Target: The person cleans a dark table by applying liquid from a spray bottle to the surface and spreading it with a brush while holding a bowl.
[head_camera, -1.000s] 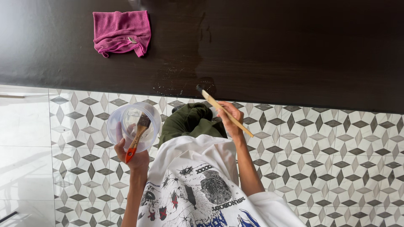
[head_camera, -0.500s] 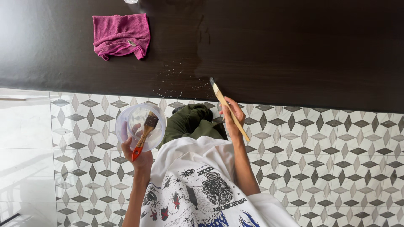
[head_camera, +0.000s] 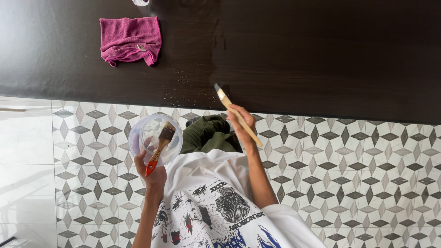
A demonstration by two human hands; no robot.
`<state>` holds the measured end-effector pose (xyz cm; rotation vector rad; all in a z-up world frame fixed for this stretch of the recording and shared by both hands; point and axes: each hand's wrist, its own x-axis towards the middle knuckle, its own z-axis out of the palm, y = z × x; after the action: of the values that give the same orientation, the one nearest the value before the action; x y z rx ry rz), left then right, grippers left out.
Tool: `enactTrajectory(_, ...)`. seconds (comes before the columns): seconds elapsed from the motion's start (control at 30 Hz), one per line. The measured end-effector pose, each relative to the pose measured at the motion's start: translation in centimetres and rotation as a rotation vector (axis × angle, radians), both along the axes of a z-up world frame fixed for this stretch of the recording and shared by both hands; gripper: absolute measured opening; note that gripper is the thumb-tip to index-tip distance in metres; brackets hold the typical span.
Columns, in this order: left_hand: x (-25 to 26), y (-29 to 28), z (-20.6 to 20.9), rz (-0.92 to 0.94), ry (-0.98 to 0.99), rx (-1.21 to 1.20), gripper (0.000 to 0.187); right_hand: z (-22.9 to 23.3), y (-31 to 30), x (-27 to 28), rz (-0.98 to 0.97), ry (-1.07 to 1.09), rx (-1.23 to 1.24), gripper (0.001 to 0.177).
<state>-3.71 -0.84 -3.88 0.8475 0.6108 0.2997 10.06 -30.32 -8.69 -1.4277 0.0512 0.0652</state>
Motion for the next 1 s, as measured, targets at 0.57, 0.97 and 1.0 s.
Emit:
enactTrajectory(0.57, -2.5, -1.4, -1.0, 0.063, -0.027, 0.128, 0.049, 1.3, 0.6, 1.8, -0.022, 0.082, -0.084, 0.042)
enactTrajectory(0.97, 2.1, -3.6, 3.5, 0.064, -0.035, 0.241, 0.054, 0.3, 0.3, 1.4, -0.098, 0.142, -0.087, 0.040)
enactTrajectory(1.0, 2.4, -3.9, 3.4, 0.063, -0.029, 0.223, 0.055, 0.2, 0.8, 1.6, -0.075, 0.140, -0.085, 0.041)
